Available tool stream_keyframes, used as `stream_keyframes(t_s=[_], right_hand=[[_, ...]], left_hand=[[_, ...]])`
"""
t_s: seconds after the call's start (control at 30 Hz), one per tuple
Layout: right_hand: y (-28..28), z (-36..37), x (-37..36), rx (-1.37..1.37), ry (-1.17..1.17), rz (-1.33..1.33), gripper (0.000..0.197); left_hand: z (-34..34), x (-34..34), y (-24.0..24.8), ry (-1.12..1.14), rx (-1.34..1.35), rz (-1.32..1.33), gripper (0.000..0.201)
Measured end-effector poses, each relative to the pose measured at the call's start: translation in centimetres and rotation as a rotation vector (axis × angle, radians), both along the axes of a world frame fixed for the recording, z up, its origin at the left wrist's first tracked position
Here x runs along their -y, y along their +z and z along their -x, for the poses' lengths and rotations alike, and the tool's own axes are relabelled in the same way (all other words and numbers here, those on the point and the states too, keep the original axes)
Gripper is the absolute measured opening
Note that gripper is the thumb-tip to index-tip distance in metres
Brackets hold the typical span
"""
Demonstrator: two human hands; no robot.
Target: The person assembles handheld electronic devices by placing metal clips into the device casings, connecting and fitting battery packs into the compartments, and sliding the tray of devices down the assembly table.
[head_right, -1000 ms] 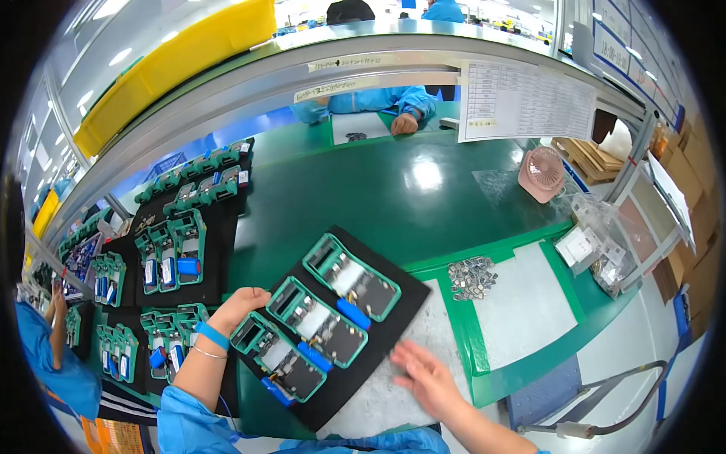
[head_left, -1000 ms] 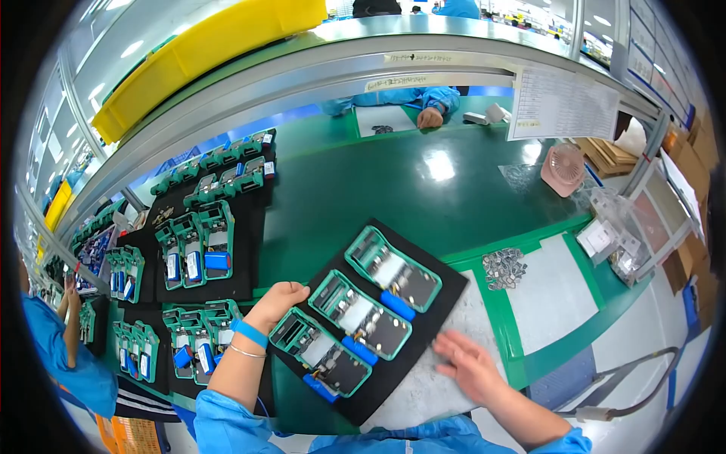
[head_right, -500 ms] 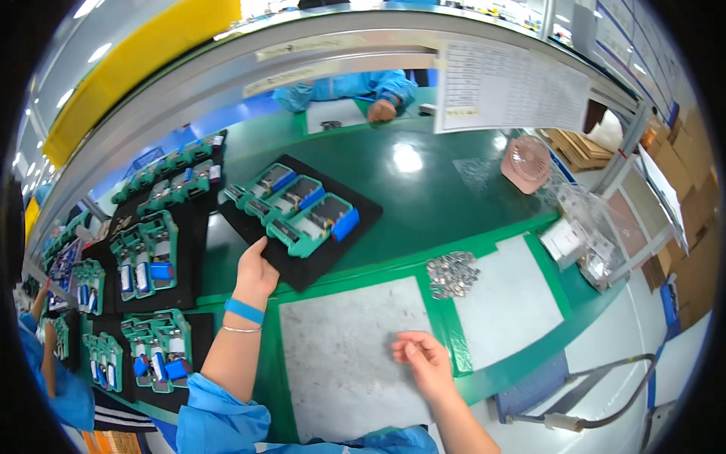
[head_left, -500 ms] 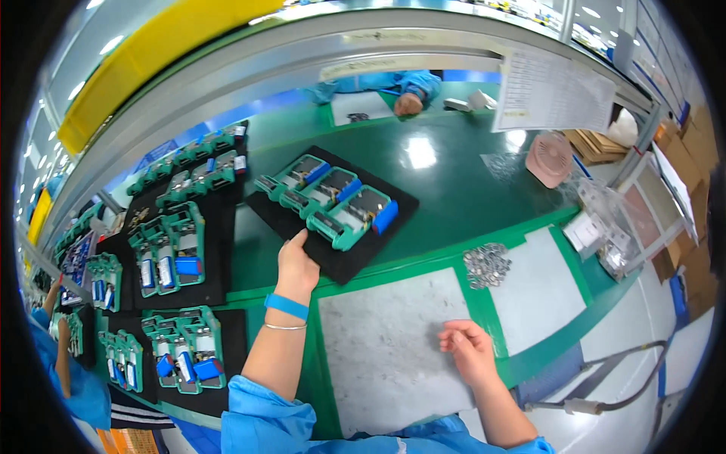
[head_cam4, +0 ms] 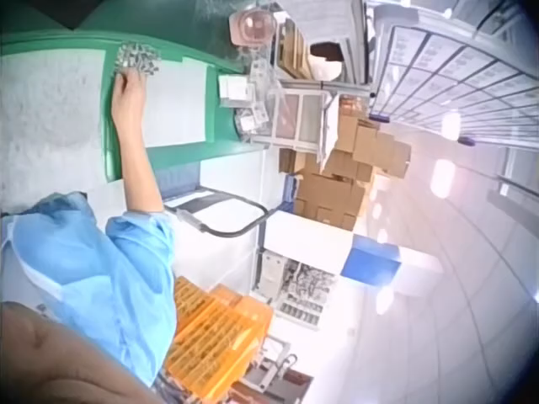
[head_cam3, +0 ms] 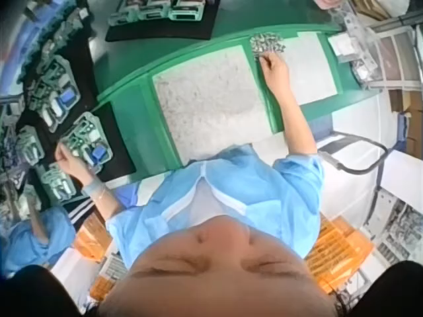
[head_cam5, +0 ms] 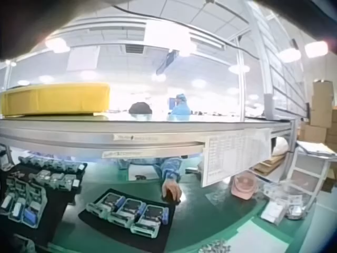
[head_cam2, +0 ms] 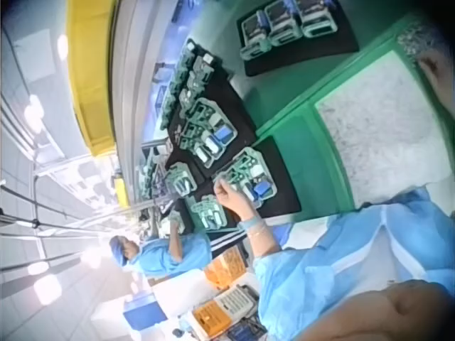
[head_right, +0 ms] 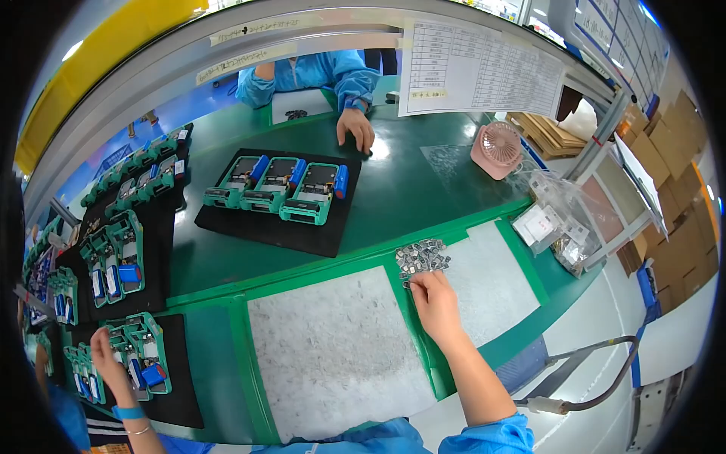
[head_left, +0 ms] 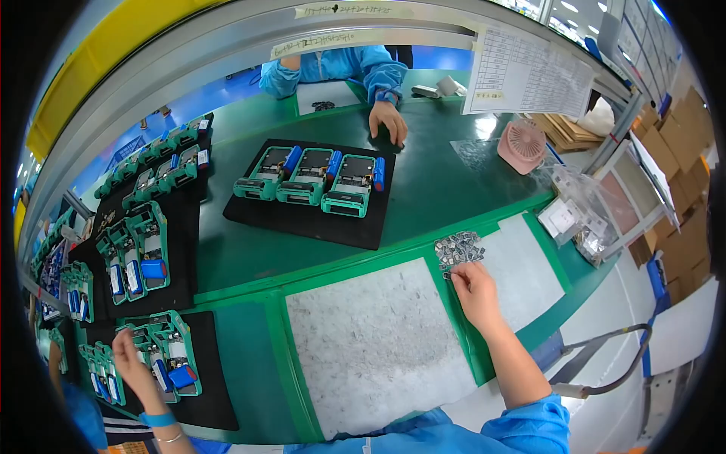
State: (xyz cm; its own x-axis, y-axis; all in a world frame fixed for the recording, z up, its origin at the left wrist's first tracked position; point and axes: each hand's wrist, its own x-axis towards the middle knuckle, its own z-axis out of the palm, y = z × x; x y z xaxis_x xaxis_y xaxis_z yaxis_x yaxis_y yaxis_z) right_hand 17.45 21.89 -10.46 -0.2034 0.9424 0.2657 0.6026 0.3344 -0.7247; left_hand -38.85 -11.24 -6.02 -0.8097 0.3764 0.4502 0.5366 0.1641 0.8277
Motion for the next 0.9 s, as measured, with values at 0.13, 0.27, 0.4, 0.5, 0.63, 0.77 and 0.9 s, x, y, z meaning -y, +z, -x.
stream_keyframes(t_s=[0.13,0.27,0.4,0.5,0.63,0.77,0.9], right_hand=[[0.5,0.8,-0.2,0.147,0.098,-0.144,0.01],[0.3,0.9,0.0,0.162,0.092,-0.158,0.008],[-0.2,0.2,0.1,0.084,0.07,-0.067,0.008],[0.3,-0.5,0.9,-0.002,-0.06,0.054,0.008],[0.3,-2.8,1.7,0.08,-0.228,0.094,0.007],[-0.4,-4.5,2.5,0.174,-0.183,-0.102,0.006],[-0.1,-5.9,2.3,0.198,-0.045,-0.203,0.005]], left_hand=[[13.3,15.0,-7.8,0.425,-0.169,0.248,0.034],[16.1,18.2,-9.7,0.46,-0.108,0.83,0.042],[17.6,17.5,-10.1,0.491,-0.273,0.937,0.041],[16.7,16.5,-10.8,0.454,-0.392,0.953,0.04],[16.9,17.0,-10.8,0.515,-0.517,1.072,0.042],[17.6,16.0,-10.2,0.516,-0.397,1.119,0.045],[20.4,16.5,-8.3,0.427,-0.103,1.241,0.05]])
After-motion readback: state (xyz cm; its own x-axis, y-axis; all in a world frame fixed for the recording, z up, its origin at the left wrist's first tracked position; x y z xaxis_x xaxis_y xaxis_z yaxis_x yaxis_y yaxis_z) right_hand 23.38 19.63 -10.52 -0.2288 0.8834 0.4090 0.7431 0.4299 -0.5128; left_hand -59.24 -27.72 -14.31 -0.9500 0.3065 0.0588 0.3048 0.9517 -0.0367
